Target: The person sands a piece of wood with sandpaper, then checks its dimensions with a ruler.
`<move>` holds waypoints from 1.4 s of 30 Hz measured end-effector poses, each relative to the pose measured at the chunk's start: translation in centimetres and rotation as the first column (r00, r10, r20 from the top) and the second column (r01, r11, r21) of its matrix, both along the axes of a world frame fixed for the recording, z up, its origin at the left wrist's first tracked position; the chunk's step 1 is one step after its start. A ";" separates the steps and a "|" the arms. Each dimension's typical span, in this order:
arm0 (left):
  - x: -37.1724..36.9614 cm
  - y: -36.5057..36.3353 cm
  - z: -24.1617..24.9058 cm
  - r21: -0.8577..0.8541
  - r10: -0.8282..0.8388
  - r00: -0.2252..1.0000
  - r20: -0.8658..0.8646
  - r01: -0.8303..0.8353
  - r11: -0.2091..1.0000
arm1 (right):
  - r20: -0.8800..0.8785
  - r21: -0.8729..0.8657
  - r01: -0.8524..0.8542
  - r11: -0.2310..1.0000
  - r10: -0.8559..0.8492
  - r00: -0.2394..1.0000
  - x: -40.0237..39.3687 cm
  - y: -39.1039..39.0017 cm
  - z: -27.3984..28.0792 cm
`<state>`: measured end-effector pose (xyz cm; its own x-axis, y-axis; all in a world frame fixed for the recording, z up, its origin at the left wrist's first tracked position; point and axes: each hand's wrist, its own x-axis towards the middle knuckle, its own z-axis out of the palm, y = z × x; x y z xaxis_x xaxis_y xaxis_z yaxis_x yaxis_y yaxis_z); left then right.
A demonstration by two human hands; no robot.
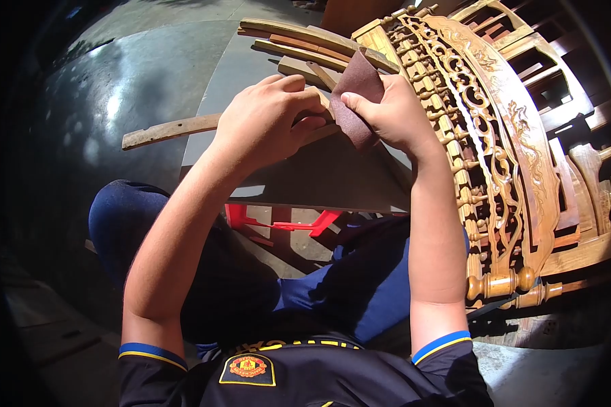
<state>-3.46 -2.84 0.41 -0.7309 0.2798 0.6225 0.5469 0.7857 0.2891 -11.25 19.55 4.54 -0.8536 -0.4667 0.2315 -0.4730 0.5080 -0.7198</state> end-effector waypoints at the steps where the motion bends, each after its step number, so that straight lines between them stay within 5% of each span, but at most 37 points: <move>1: 0.0 0.0 0.0 -0.007 0.002 1.000 0.006 -0.002 1.000 | -0.088 0.067 0.072 0.995 -0.066 0.994 0.5 -0.4 0.1; 4: 0.1 0.1 0.2 -0.023 0.014 1.000 0.025 -0.013 1.000 | -0.292 0.027 0.251 0.968 -0.233 0.928 0.9 -1.8 -2.0; 10: 0.2 0.0 0.2 -0.020 0.030 0.999 0.036 -0.030 0.999 | 0.017 -0.103 -0.054 0.993 0.057 0.998 1.1 0.2 -0.1; 13: 0.0 -0.1 0.2 -0.010 0.004 1.000 0.017 -0.004 1.000 | -0.197 0.055 0.142 0.988 -0.129 0.972 0.9 -0.7 -1.0; 16: 0.1 0.2 0.1 -0.001 0.008 1.000 0.017 -0.008 1.000 | -0.303 -0.041 0.206 0.978 -0.209 0.930 1.1 -1.8 -1.7; 20: 0.1 0.2 0.1 0.011 0.005 1.000 0.014 -0.005 1.000 | 0.103 0.034 -0.091 0.995 0.087 0.991 0.8 0.9 1.0; 22: -0.1 0.0 0.1 0.007 -0.002 1.000 -0.005 0.002 1.000 | 0.171 -0.040 -0.098 0.994 0.103 0.980 1.0 1.1 1.1; 26: -0.1 -0.1 0.0 0.004 -0.011 1.000 0.016 0.011 1.000 | -0.187 -0.039 0.199 0.979 -0.202 0.961 0.3 -0.7 -2.0; 28: 0.1 0.0 0.2 0.010 -0.011 0.999 0.037 0.010 1.000 | -0.210 0.037 0.186 0.982 -0.175 0.962 0.4 -1.0 -1.5; 32: 0.3 0.2 0.3 0.022 0.004 0.999 0.041 -0.005 1.000 | 0.109 -0.054 -0.100 0.994 0.105 0.989 0.9 1.2 0.6; 34: 0.2 0.1 0.3 0.014 0.006 0.999 0.033 -0.006 1.000 | 0.154 0.012 -0.059 0.998 0.057 0.986 1.6 0.9 1.4; 42: 0.0 0.0 0.4 0.008 -0.006 0.999 0.035 0.005 1.000 | -0.143 0.026 0.174 0.984 -0.168 0.975 0.4 -0.2 -1.3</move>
<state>-3.51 -2.80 0.77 -0.7505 0.2792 0.5990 0.5409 0.7803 0.3139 -10.86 19.39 3.25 -0.8818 -0.3276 0.3394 -0.4717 0.6158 -0.6311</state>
